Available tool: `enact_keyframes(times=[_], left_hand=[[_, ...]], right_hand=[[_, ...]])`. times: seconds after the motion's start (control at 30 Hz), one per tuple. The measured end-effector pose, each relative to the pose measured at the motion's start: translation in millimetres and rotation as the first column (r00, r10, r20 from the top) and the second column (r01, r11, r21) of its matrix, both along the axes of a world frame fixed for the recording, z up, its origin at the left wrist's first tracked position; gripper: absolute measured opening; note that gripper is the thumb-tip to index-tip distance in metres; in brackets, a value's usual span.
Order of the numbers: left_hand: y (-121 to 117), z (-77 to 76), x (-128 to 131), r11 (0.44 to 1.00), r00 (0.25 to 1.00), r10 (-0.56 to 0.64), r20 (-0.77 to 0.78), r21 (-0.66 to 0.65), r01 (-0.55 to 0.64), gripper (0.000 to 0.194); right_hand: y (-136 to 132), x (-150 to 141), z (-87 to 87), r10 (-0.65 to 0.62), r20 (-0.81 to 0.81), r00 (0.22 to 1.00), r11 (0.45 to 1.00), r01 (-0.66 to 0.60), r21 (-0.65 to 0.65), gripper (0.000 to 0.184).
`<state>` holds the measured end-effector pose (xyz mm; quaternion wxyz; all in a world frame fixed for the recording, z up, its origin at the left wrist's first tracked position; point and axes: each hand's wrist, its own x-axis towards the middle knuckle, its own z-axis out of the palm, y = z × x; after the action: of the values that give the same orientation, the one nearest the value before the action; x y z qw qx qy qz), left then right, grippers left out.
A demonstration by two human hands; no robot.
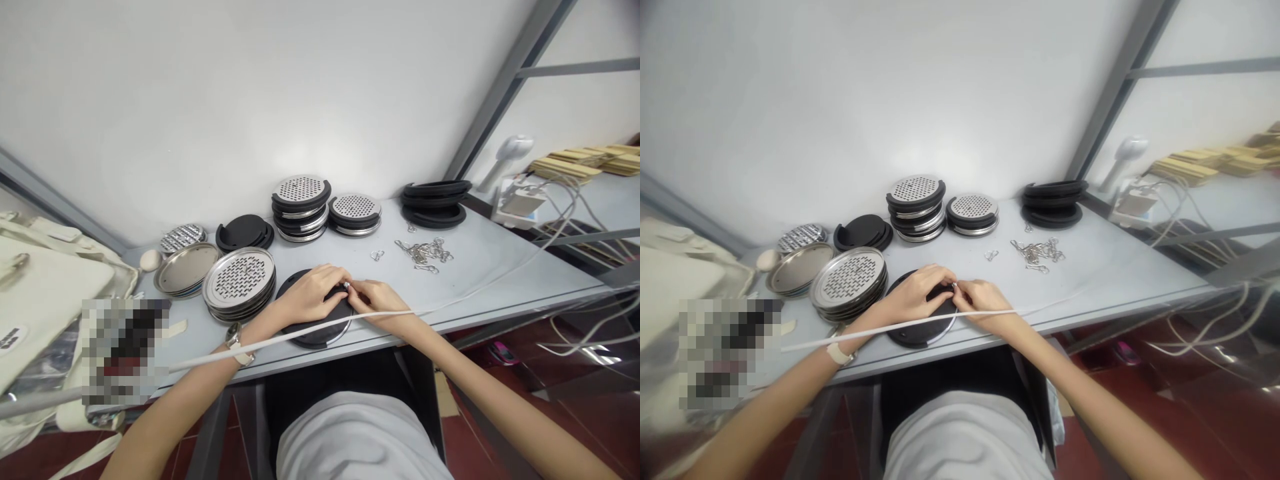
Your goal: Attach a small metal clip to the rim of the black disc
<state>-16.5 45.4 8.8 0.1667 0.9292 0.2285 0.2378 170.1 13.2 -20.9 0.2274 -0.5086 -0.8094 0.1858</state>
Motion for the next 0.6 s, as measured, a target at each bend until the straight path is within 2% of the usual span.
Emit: enact_keyframes(times=[0.6], left_hand=[[-0.1,-0.5,0.0,1.000,1.000,-0.001,-0.013,-0.012,0.001,0.019]], right_hand=[[-0.8,-1.5,-0.1,-0.028,0.027,0.999,0.999,0.027,0.026,0.030]])
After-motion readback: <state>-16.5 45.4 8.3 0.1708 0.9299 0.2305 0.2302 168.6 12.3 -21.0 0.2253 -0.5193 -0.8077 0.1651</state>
